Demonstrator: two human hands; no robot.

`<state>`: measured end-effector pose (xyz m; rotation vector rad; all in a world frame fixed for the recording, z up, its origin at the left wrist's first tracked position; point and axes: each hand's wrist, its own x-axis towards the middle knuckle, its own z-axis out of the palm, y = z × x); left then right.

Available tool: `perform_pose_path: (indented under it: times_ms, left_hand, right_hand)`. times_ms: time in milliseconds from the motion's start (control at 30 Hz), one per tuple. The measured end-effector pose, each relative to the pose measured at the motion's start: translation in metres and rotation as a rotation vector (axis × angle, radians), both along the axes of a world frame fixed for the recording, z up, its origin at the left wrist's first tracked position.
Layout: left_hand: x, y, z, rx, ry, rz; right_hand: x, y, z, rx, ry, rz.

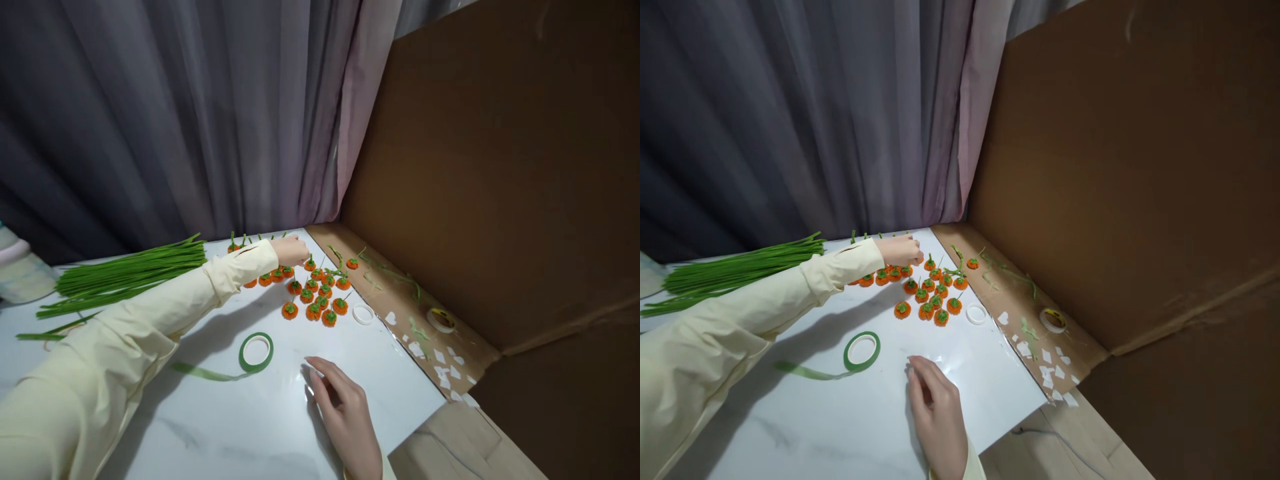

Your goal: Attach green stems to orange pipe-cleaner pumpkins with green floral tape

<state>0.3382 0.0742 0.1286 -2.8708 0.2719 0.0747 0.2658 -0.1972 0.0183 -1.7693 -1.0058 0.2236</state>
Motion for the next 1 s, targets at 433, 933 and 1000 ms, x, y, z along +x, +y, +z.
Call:
perform_pose_path:
  times_ms: [433, 933, 1000]
  left_hand:
    - [-0.158, 0.002, -0.033, -0.094, -0.531, -0.123]
    - [-0.274, 0.004, -0.109, -0.78, -0.268, 0.249]
    - [-0.274, 0.007, -0.108, -0.785, -0.212, 0.238]
  right_hand:
    - [0.0, 0.002, 0.004, -0.084, 0.0, -0.005]
    - [0.008, 0.013, -0.006, -0.232, -0.114, -0.09]
    - [0.007, 0.014, -0.005, -0.247, -0.117, -0.1]
